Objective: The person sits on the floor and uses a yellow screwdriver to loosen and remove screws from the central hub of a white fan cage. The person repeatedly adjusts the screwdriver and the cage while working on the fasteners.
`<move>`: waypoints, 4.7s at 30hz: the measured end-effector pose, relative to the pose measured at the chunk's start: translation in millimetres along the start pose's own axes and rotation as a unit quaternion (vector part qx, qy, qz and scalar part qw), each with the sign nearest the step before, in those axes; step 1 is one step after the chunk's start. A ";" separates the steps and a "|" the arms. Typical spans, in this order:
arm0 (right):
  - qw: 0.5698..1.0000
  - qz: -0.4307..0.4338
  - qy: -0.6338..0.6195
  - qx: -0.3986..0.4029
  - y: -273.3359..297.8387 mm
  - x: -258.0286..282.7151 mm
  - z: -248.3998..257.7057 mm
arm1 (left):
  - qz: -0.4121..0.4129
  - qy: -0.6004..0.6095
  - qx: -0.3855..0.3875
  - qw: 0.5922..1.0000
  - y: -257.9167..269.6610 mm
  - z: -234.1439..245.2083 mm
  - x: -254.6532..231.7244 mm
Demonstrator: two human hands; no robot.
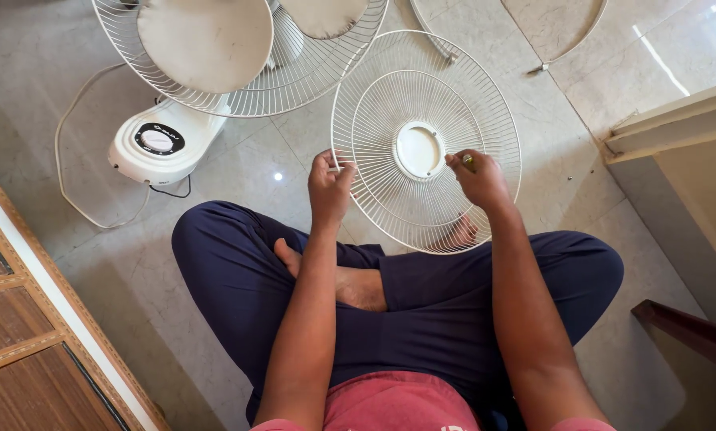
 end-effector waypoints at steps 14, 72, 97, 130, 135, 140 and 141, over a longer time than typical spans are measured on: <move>0.991 -0.009 -0.127 -0.043 5.5 9.6 1.2 | 0.043 -0.019 -0.018 0.999 -3.5 4.0 -0.1; 0.967 -0.048 0.247 0.049 22.6 57.7 8.1 | 0.056 -0.066 -0.033 0.996 -2.7 1.9 7.1; 0.949 0.105 0.281 0.098 -0.2 52.9 -11.3 | 0.227 -0.182 -0.059 0.955 -10.3 -0.1 36.6; 0.967 0.147 0.196 0.068 -5.5 46.6 -28.6 | -0.377 -0.570 0.138 0.717 -54.9 -70.4 7.2; 0.969 0.139 0.193 0.062 -8.2 41.7 -30.6 | -0.296 -0.603 0.244 0.699 -54.2 -81.1 17.1; 0.964 0.156 0.205 0.062 -11.5 41.6 -35.3 | -0.272 -0.594 0.234 0.720 -60.0 -82.4 33.8; 0.963 0.161 0.208 0.063 -11.2 42.2 -36.4 | -0.264 -0.590 0.233 0.727 -61.1 -82.6 36.9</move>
Point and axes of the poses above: each hand's wrist, its own y-axis away from the middle knuckle, its own z-axis out of the back of the hand, x = y × z, the point moved 1 cm from there along -y, towards the middle knuckle, and after that the axes turned 13 degrees about -y, right-handed, at the moved point
